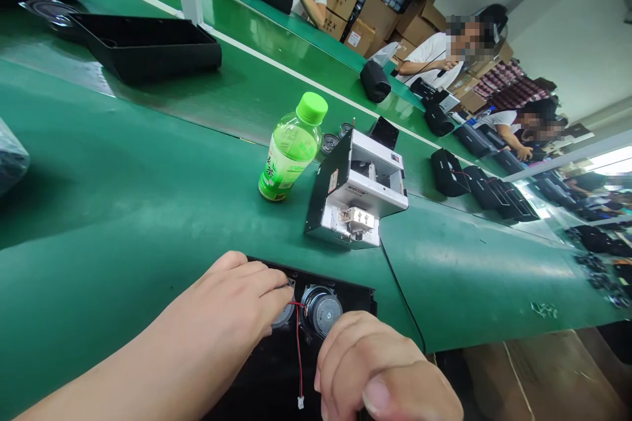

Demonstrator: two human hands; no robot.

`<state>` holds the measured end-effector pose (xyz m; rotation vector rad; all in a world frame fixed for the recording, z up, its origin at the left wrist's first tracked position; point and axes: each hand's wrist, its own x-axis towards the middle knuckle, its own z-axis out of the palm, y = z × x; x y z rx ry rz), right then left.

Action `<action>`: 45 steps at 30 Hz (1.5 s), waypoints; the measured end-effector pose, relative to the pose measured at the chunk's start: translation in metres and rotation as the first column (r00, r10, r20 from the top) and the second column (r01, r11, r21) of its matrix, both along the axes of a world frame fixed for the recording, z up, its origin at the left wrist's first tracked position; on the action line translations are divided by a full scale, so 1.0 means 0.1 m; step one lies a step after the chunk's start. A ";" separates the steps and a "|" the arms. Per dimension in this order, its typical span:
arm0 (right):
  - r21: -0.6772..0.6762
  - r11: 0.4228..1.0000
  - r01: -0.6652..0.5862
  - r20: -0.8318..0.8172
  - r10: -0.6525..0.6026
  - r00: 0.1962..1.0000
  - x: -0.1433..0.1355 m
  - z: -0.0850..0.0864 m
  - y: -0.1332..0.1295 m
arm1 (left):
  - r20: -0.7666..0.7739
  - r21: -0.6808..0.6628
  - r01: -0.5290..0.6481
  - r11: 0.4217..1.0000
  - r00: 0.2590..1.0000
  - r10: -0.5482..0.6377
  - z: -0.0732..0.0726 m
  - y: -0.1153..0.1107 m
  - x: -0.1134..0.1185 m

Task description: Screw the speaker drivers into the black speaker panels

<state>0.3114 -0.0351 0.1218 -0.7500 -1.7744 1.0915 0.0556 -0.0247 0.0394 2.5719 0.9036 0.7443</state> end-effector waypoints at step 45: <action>-0.330 0.936 0.127 -0.548 -0.299 0.781 -0.19 -0.21 0.38 | -0.139 0.001 0.004 1.000 0.990 -0.004 -0.48 0.02 -0.20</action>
